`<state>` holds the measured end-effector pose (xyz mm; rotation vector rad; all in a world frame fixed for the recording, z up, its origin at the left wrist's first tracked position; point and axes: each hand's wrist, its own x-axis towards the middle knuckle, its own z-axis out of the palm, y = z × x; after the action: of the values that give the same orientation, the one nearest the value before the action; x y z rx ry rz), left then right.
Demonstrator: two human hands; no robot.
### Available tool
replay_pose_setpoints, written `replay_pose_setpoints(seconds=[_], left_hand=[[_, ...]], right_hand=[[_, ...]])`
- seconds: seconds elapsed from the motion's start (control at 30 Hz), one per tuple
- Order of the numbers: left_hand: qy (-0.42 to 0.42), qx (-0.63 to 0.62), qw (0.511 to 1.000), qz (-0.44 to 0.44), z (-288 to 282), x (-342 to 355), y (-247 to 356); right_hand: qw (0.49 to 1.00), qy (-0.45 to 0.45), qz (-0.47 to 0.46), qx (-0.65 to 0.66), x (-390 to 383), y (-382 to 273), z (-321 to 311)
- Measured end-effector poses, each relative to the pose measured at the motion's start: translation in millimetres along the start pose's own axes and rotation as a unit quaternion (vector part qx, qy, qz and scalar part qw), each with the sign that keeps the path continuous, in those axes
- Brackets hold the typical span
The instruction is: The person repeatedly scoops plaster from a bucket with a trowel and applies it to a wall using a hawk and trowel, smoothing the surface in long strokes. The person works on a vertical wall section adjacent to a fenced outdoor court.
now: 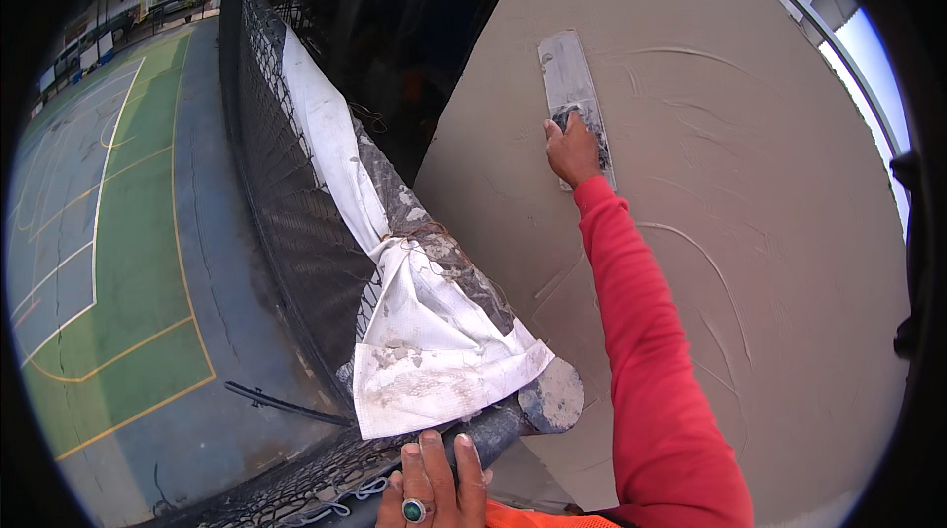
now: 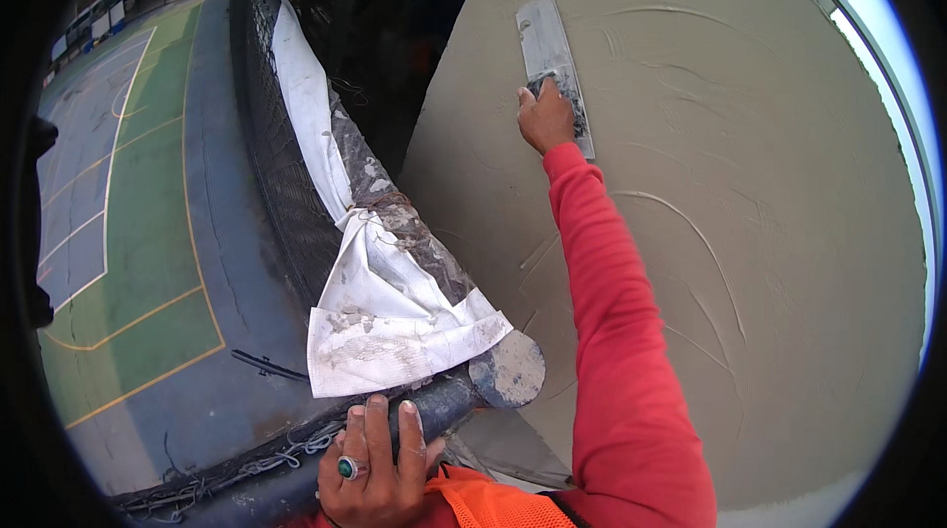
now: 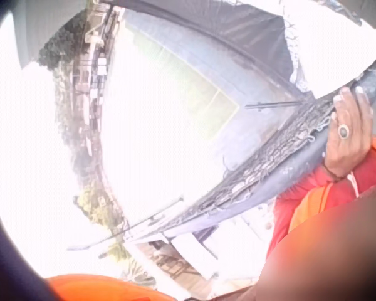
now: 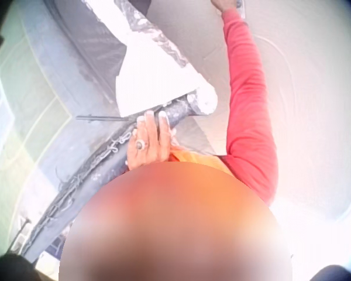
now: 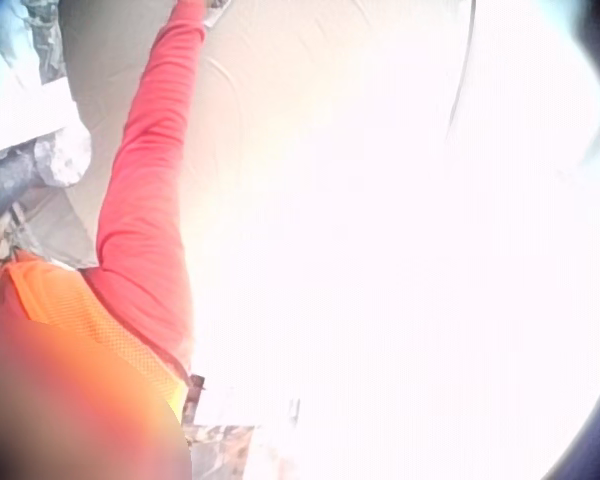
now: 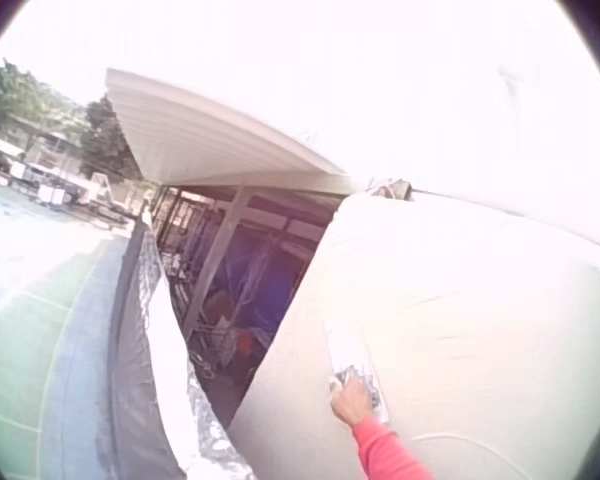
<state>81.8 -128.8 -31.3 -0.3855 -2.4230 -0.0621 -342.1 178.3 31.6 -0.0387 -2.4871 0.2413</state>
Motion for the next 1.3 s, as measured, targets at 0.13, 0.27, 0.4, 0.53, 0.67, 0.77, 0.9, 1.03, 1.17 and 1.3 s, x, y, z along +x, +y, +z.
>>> replay_pose_setpoints(seconds=[0.13, 0.27, 0.4, 0.53, 0.67, 0.77, 0.9, 1.03, 1.17, 1.3], left_hand=[[0.002, -0.024, 1.000, 0.006, -2, -3, -2], [0.005, -0.026, 1.000, 0.007, -2, -3, -2], [0.011, -0.035, 0.999, 0.001, 0, -2, 0], [0.010, -0.039, 0.999, -0.006, 1, -2, 2], [0.007, -0.031, 0.999, 0.000, 1, -2, 0], [0.003, -0.023, 1.000, 0.018, 2, -1, -2], [0.007, -0.010, 1.000, 0.014, 2, 2, -3], [-0.003, -0.001, 1.000, 0.016, 2, 3, -3], [-0.026, 0.004, 1.000, 0.016, 0, 3, -3], [-0.050, -0.003, 0.999, -0.003, -1, 4, 2]], right_hand=[[0.999, 0.051, -0.011, 0.011, 23, 5, -61], [0.998, 0.042, 0.027, 0.043, 62, 8, -136], [0.992, 0.107, 0.045, 0.040, 100, -13, -232], [0.990, 0.105, 0.080, 0.042, 99, -41, -279], [0.981, 0.036, -0.138, -0.134, 30, -40, -190], [0.964, -0.176, -0.134, -0.147, -52, -33, -93], [0.924, -0.312, -0.134, -0.178, -99, -30, -2], [0.916, -0.339, -0.125, -0.176, -98, -26, 62], [0.921, -0.344, -0.096, -0.155, -65, -38, 109], [0.915, -0.371, -0.046, -0.149, -14, -48, 147]])
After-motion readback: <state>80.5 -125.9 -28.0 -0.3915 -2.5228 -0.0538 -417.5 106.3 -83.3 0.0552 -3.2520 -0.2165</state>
